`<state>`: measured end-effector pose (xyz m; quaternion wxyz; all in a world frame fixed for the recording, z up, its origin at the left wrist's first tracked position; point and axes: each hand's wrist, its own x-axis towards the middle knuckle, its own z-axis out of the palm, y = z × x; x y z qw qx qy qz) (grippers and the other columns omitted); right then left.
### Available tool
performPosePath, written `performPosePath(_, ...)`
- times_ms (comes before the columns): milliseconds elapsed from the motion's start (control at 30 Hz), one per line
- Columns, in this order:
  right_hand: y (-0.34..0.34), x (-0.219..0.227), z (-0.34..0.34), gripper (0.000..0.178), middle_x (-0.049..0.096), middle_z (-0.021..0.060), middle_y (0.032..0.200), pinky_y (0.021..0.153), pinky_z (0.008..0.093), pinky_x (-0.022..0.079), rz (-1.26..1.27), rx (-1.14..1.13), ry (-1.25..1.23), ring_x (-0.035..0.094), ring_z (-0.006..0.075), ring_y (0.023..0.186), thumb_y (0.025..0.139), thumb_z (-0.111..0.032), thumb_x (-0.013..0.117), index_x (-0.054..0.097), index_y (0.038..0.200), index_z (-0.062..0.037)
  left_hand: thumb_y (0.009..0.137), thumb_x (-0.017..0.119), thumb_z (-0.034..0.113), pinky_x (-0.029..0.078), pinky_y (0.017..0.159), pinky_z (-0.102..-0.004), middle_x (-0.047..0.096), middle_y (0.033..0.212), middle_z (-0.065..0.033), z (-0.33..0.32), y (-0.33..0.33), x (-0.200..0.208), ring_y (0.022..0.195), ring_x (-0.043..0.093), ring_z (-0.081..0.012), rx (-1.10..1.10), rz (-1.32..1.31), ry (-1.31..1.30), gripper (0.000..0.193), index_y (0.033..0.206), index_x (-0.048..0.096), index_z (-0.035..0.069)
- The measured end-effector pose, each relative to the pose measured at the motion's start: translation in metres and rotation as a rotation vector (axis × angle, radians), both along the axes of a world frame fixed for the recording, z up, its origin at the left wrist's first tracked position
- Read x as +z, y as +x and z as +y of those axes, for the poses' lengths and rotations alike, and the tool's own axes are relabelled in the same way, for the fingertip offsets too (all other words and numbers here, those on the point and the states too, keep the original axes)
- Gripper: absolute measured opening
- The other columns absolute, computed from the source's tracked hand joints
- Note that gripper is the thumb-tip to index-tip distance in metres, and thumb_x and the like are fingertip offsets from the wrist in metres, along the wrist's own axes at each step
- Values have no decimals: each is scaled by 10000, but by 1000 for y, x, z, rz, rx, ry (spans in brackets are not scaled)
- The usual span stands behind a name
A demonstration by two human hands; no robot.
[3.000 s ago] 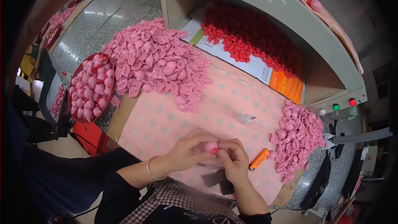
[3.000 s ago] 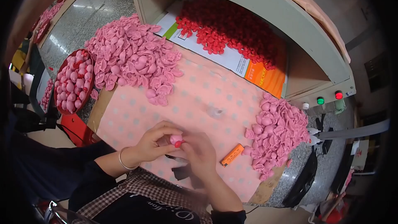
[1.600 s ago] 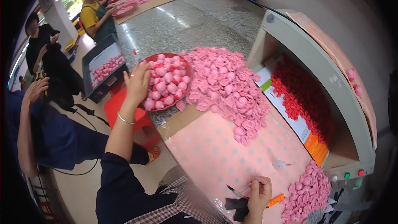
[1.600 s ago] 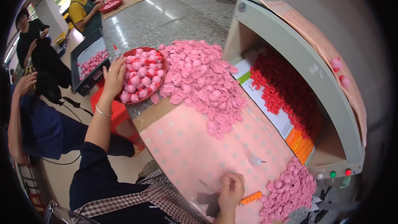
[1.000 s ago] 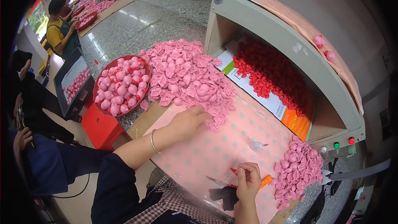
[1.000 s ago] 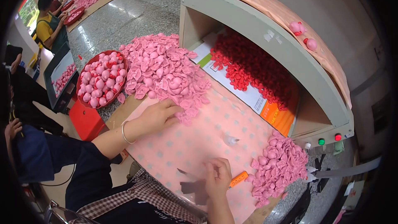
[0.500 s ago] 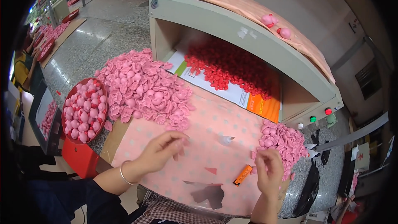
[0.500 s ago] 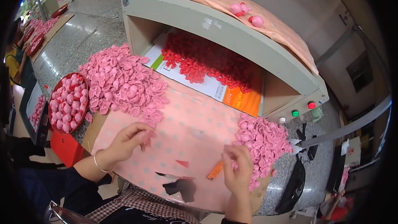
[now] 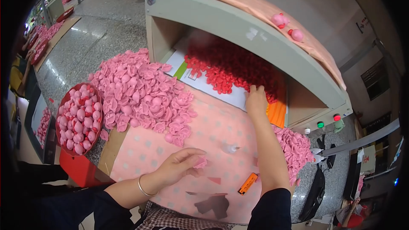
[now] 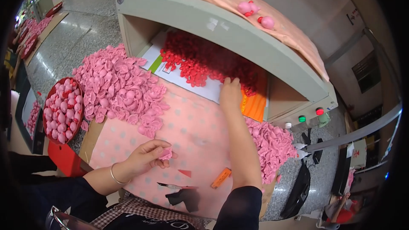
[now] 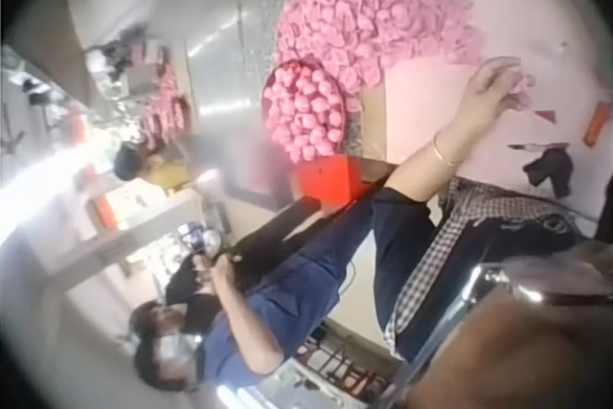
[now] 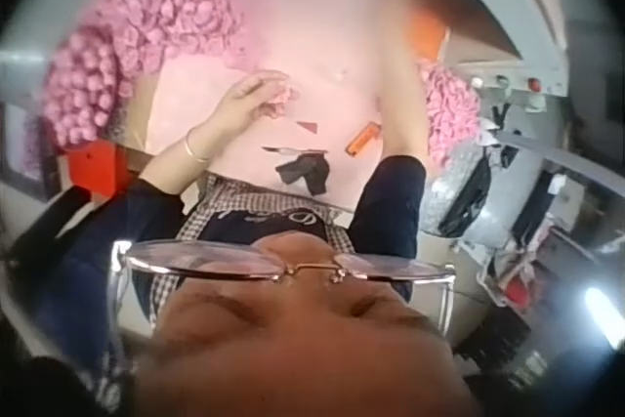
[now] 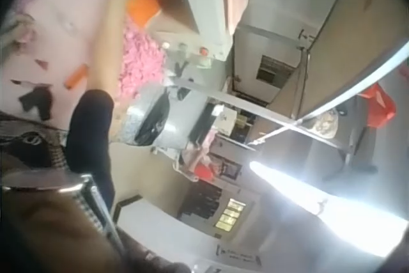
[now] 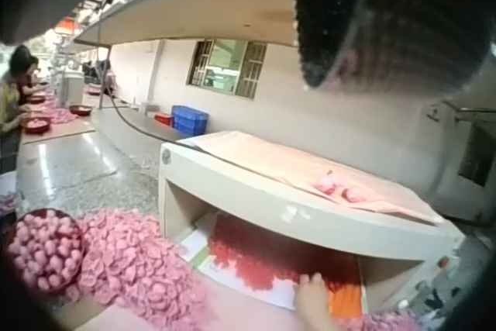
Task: Assembling pink toy components by applying glue and joining parts.
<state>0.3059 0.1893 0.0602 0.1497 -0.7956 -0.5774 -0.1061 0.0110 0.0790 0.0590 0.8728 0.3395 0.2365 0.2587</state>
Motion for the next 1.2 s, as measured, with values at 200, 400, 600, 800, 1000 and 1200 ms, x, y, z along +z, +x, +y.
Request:
performPosePath(200, 5, -32, 18, 169, 501, 184, 898, 674, 410, 472, -133, 0, -2, 543, 331, 831, 777, -100, 498, 539, 920, -19, 888, 450, 134, 480, 711, -240, 532, 1124, -143, 19, -9, -19, 818, 586, -141, -24, -38, -56, 309, 1189, 448, 63)
performPosePath(400, 23, -17, -15, 109, 532, 140, 860, 600, 319, 457, 110, 88, 357, 557, 232, 724, 809, -68, 505, 528, 901, -14, 852, 492, 55, 469, 746, -244, 512, 1166, -134, 17, -1, -23, 859, 581, -138, -105, -5, 255, 348, 1196, 445, 36)
performPosePath(600, -26, 44, -130, 55, 514, 44, 795, 554, 213, 419, 1237, 167, 341, 508, 92, 619, 827, -22, 487, 517, 871, -6, 870, 477, 90, 471, 748, -258, 534, 1132, -121, -1, 0, -24, 854, 585, -150, -120, 9, 221, 308, 1170, 461, 23)
performPosePath(800, -77, 10, -228, 108, 520, 90, 857, 653, 274, 476, 1542, 412, 82, 540, 145, 721, 795, 43, 493, 519, 895, 14, 872, 482, 92, 474, 777, -281, 540, 1081, -95, -30, 22, -36, 936, 565, -171, -155, 3, 346, 268, 1125, 496, 4)
performPosePath(1000, -82, -5, -254, 131, 494, 85, 920, 704, 269, 454, 1628, 421, 187, 521, 150, 820, 801, 52, 491, 532, 916, 5, 850, 513, 65, 477, 775, -281, 527, 1094, -95, -55, 36, -28, 934, 556, -160, -107, -11, 542, 300, 1144, 485, 14)
performPosePath(1200, -75, 9, -259, 167, 496, 98, 914, 706, 266, 436, 995, 515, 82, 516, 173, 829, 778, 79, 497, 549, 917, 4, 832, 536, 59, 475, 747, -266, 516, 1051, -88, -64, 39, -32, 892, 558, -150, -133, 68, 458, 320, 1147, 490, 24)
